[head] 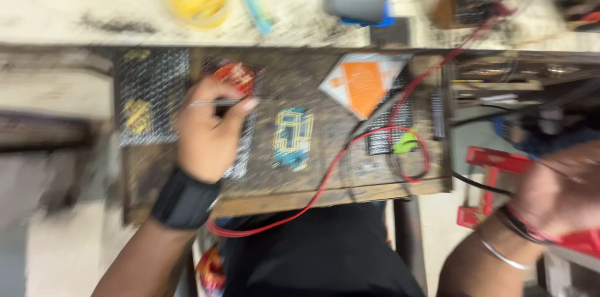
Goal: The person uses a hot air rework station and tweezers to apply heat and manipulate components on a mobile phone motherboard, then uses multimeter probes to test connection points on the board.
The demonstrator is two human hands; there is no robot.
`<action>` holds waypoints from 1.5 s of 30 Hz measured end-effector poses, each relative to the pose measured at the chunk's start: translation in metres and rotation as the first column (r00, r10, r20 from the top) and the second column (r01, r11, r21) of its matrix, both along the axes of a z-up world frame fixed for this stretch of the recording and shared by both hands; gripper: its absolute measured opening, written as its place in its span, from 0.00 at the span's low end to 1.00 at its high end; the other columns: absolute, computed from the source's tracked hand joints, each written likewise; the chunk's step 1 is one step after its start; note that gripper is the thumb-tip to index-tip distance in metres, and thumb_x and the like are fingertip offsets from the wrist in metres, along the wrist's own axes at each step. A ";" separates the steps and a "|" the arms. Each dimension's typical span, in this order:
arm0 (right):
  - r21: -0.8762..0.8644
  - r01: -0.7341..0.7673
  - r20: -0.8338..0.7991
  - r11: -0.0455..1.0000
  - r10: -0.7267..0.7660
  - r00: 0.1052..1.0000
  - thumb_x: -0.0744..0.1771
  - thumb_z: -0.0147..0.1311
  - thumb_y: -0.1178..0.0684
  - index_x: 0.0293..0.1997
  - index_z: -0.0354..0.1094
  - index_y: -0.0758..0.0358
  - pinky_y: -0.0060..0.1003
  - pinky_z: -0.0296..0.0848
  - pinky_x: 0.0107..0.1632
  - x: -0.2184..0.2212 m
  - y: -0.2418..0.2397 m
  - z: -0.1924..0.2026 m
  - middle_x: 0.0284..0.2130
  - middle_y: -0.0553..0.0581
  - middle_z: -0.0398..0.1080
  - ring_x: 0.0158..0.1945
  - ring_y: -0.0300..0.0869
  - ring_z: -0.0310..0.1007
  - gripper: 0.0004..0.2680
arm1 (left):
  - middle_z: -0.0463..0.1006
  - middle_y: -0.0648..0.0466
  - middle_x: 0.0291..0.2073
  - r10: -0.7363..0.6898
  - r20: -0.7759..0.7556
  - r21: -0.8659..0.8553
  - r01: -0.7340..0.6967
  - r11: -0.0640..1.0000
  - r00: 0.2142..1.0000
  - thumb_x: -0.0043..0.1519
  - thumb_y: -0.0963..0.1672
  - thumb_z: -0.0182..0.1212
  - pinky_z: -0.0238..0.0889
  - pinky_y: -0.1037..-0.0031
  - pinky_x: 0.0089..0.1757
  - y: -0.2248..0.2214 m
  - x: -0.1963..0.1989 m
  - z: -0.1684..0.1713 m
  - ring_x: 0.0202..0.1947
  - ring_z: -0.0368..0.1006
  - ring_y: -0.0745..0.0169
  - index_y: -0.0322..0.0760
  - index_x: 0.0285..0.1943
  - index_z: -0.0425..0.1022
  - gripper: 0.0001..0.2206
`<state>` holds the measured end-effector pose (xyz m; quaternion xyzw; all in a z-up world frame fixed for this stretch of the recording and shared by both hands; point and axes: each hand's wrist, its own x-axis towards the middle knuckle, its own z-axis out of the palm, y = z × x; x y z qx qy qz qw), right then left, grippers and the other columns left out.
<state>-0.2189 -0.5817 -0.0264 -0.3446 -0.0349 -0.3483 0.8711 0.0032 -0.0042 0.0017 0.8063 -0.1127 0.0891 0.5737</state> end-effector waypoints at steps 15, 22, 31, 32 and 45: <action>0.207 0.213 0.127 0.955 -0.242 0.962 0.68 0.57 0.55 0.53 0.65 0.75 0.42 0.82 0.63 0.175 0.036 0.119 0.51 0.68 0.72 0.57 0.56 0.77 0.12 | 0.78 0.54 0.33 0.002 -0.162 -0.163 -0.028 0.986 0.987 0.66 0.40 0.70 0.64 0.82 0.38 0.003 -0.002 -0.044 0.31 0.70 0.76 0.31 0.44 0.73 0.09; 0.255 0.295 0.001 0.921 -0.305 0.952 0.67 0.61 0.55 0.52 0.70 0.67 0.33 0.84 0.51 0.219 0.059 0.093 0.46 0.63 0.75 0.47 0.45 0.80 0.11 | 0.79 0.51 0.32 0.064 -0.215 -0.054 -0.078 0.996 0.974 0.64 0.40 0.71 0.65 0.81 0.39 0.000 -0.002 -0.038 0.35 0.72 0.73 0.29 0.45 0.74 0.09; 0.311 0.330 -0.154 0.891 -0.296 0.943 0.66 0.63 0.48 0.48 0.73 0.67 0.29 0.83 0.44 0.221 0.075 0.070 0.40 0.59 0.77 0.41 0.42 0.80 0.13 | 0.79 0.54 0.35 0.029 -0.130 -0.063 -0.038 0.997 0.991 0.63 0.41 0.71 0.65 0.80 0.40 -0.003 -0.003 -0.025 0.35 0.71 0.73 0.30 0.43 0.73 0.10; 0.298 0.309 -0.136 0.903 -0.280 0.950 0.65 0.63 0.47 0.47 0.73 0.66 0.29 0.82 0.44 0.219 0.079 0.069 0.39 0.58 0.78 0.42 0.41 0.80 0.13 | 0.79 0.54 0.35 0.037 -0.138 -0.053 -0.045 0.998 0.990 0.63 0.41 0.71 0.65 0.80 0.40 -0.002 -0.004 -0.022 0.35 0.71 0.73 0.30 0.43 0.73 0.10; -0.310 0.610 -0.217 0.729 -0.679 0.702 0.71 0.51 0.48 0.57 0.65 0.61 0.37 0.78 0.45 0.150 -0.005 0.084 0.44 0.56 0.73 0.42 0.42 0.74 0.11 | 0.78 0.54 0.37 -0.030 -0.128 -0.123 0.014 0.992 0.991 0.66 0.40 0.70 0.65 0.81 0.44 -0.001 -0.005 -0.029 0.37 0.71 0.74 0.29 0.43 0.73 0.09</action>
